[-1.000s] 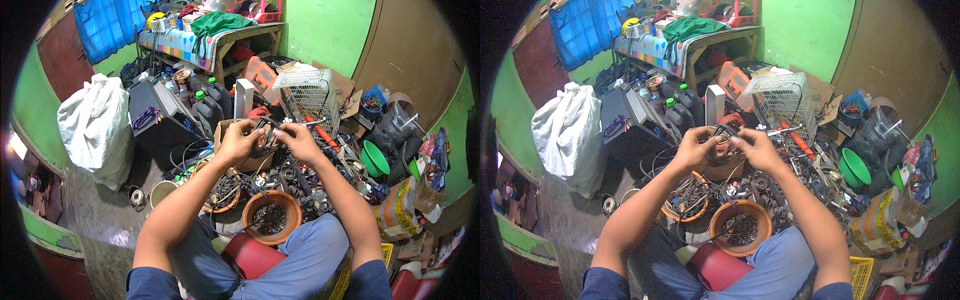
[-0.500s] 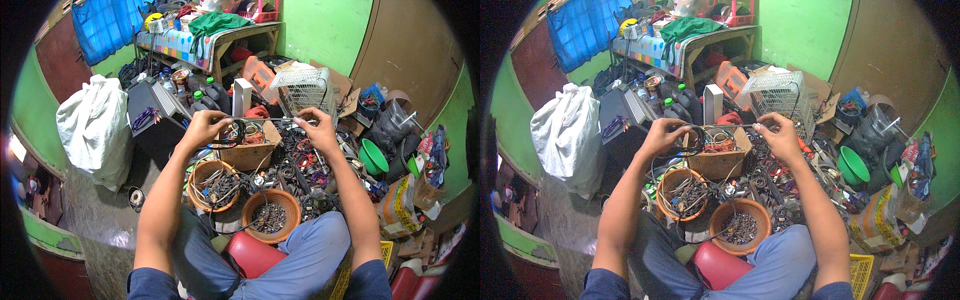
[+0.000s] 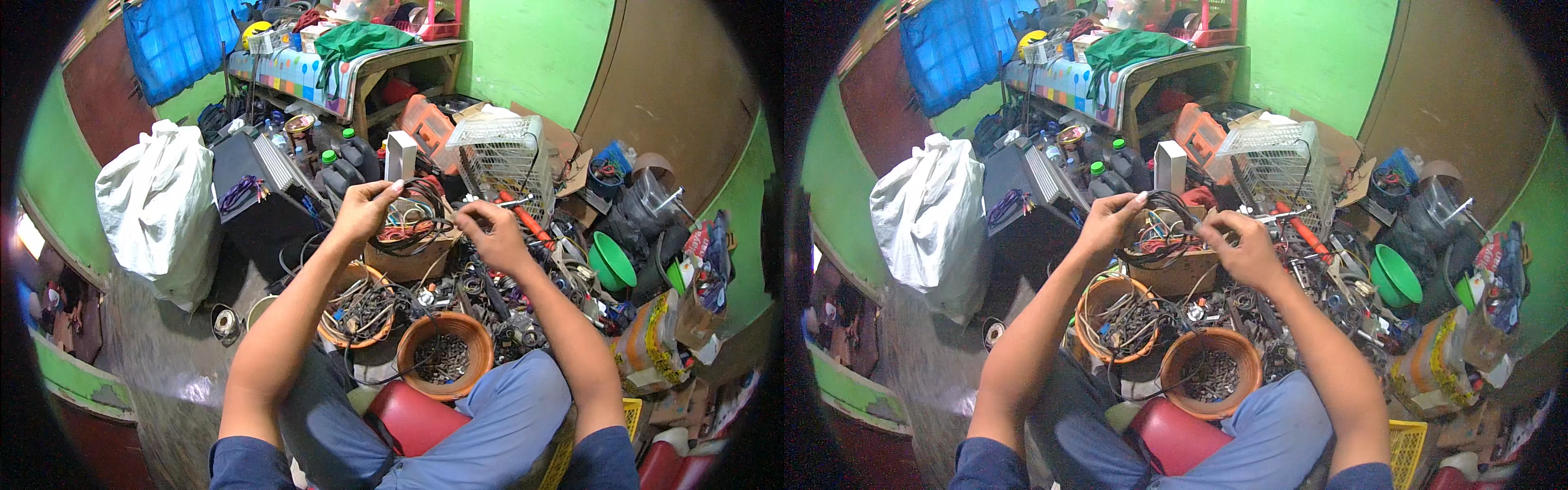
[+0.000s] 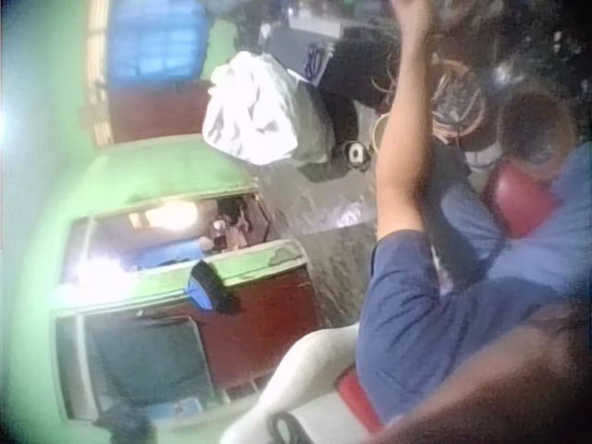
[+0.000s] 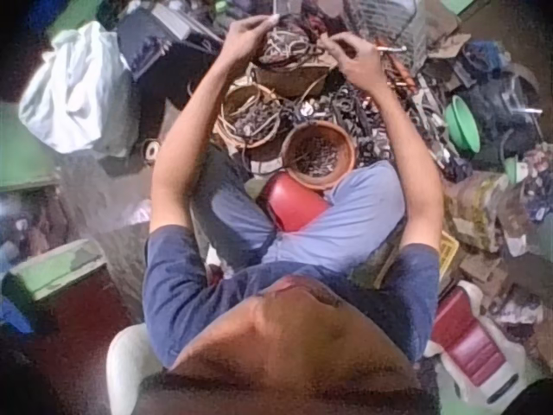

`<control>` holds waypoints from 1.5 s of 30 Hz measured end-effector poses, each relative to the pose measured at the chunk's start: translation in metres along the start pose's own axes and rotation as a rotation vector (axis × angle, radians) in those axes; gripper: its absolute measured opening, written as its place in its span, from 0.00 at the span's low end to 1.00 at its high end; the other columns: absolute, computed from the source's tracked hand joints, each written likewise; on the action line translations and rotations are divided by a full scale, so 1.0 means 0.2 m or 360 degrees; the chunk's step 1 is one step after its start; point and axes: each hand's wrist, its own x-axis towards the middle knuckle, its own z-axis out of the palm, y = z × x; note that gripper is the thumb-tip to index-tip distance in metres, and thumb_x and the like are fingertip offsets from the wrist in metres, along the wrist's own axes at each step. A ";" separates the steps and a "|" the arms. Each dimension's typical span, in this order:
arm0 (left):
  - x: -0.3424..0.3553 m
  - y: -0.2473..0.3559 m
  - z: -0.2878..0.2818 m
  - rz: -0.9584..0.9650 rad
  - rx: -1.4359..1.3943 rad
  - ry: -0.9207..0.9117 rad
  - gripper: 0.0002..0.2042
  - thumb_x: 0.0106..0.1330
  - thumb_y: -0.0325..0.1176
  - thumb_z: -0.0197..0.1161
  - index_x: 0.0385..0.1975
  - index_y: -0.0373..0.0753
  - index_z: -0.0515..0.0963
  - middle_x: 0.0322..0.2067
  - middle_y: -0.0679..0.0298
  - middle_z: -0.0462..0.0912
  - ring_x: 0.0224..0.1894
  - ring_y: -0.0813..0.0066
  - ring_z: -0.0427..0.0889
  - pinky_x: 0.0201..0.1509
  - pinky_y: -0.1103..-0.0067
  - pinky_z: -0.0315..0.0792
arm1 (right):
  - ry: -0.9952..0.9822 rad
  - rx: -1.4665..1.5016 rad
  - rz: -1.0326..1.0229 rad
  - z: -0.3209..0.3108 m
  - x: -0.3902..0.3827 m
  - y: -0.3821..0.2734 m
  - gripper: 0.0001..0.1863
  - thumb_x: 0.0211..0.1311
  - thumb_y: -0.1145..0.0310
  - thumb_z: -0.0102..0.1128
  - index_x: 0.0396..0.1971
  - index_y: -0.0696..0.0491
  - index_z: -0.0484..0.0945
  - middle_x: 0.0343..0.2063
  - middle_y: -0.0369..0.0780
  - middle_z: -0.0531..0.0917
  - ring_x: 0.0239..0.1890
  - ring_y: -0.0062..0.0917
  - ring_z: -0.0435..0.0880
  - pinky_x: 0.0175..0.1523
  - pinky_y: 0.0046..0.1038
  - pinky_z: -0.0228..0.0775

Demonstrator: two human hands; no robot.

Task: The person sorts through various electrical wires and components in a cardboard box by hand, picking up different bundles and a small white plastic casing.

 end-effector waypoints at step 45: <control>0.14 -0.16 -0.18 0.0174 0.0861 0.0945 0.18 0.66 0.44 0.66 0.40 0.32 0.85 0.26 0.55 0.86 0.30 0.72 0.82 0.38 0.73 0.75 | -0.0559 0.1054 0.0569 -0.19 -0.01 -0.14 0.23 0.75 0.54 0.47 0.32 0.58 0.80 0.14 0.36 0.71 0.27 0.26 0.79 0.37 0.26 0.69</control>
